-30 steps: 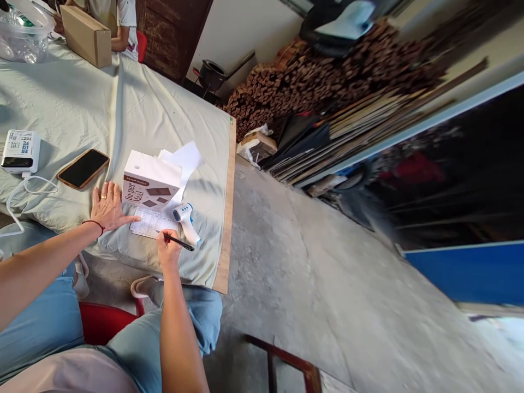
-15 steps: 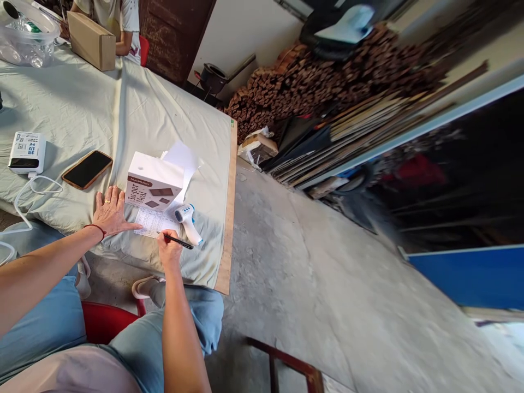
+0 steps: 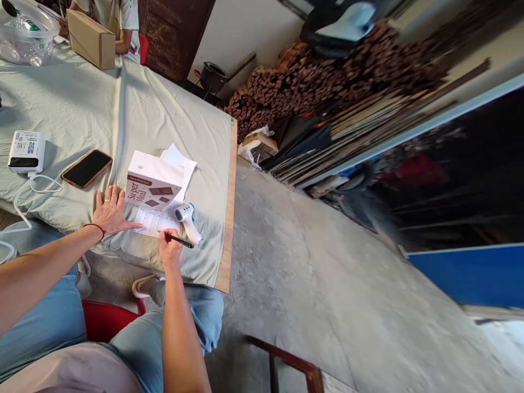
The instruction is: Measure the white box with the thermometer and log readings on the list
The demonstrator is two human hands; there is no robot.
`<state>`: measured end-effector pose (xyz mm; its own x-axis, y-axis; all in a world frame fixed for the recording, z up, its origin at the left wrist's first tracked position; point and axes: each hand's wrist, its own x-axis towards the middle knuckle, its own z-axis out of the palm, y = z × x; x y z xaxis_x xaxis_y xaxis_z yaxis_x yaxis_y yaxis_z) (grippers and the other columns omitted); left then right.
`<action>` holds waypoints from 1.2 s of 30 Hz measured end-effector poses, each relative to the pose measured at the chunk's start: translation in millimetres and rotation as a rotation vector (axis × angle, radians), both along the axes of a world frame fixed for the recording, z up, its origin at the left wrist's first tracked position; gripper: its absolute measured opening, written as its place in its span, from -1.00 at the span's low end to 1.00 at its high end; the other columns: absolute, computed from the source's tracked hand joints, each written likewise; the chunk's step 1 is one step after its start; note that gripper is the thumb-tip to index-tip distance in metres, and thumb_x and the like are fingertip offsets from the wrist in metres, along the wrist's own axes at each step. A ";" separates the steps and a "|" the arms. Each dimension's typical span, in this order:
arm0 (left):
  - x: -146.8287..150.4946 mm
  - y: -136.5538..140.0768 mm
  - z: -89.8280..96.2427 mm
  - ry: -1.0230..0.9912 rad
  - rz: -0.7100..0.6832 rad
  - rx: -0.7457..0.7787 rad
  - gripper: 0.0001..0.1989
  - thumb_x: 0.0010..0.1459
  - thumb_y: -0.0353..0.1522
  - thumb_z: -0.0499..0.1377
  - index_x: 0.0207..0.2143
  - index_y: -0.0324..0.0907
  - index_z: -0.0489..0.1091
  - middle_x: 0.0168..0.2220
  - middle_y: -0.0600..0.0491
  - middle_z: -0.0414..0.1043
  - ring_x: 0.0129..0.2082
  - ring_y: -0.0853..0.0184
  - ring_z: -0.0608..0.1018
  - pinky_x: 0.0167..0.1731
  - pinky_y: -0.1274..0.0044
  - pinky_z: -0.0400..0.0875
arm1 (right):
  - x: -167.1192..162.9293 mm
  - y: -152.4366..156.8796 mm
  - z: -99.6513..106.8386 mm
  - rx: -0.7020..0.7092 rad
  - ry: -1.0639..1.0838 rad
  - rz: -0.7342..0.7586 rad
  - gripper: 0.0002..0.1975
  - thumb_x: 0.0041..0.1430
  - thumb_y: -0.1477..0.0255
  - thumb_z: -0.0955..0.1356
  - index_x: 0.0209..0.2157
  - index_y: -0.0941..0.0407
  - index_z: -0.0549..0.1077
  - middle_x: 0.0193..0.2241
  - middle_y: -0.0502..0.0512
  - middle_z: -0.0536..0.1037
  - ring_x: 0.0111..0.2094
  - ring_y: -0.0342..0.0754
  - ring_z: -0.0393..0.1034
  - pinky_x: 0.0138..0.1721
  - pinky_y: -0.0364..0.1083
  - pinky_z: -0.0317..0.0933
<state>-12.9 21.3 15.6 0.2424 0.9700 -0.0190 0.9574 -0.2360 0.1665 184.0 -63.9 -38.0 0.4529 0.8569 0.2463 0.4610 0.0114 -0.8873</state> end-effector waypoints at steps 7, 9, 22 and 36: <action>0.2 -0.4 0.9 0.005 0.004 0.007 0.22 -0.09 0.24 0.11 0.35 -0.48 -0.08 0.39 -0.45 -0.23 0.41 -0.16 -0.16 0.28 0.01 -0.29 | -0.5 0.1 -1.1 -0.009 0.001 0.005 -0.73 0.06 0.16 0.28 -0.47 0.08 0.37 -0.57 0.01 0.46 -0.50 -0.08 0.33 -0.37 -0.08 0.27; 0.1 -0.3 0.2 0.010 0.001 0.014 0.22 -0.09 0.24 0.10 0.35 -0.48 -0.08 0.39 -0.44 -0.23 0.41 -0.16 -0.16 0.28 0.01 -0.28 | 0.0 0.1 -0.7 -0.009 0.002 0.011 -0.73 0.05 0.16 0.28 -0.47 0.08 0.38 -0.56 0.01 0.47 -0.50 -0.08 0.34 -0.37 -0.08 0.28; -0.6 0.6 -2.5 0.002 0.006 0.014 0.23 -0.09 0.25 0.10 0.36 -0.47 -0.09 0.40 -0.42 -0.22 0.41 -0.15 -0.15 0.29 0.03 -0.29 | 0.3 0.2 0.2 -0.009 0.006 -0.008 -0.76 0.04 0.19 0.28 -0.50 0.08 0.35 -0.59 -0.01 0.43 -0.53 -0.09 0.30 -0.40 -0.09 0.26; -0.3 0.8 -2.7 0.006 0.006 0.014 0.22 -0.09 0.25 0.10 0.36 -0.46 -0.09 0.40 -0.41 -0.21 0.41 -0.15 -0.15 0.29 0.03 -0.28 | 1.9 -0.1 -0.8 -0.013 -0.007 -0.022 -0.75 0.04 0.18 0.29 -0.49 0.08 0.36 -0.57 0.02 0.46 -0.51 -0.07 0.32 -0.37 -0.07 0.28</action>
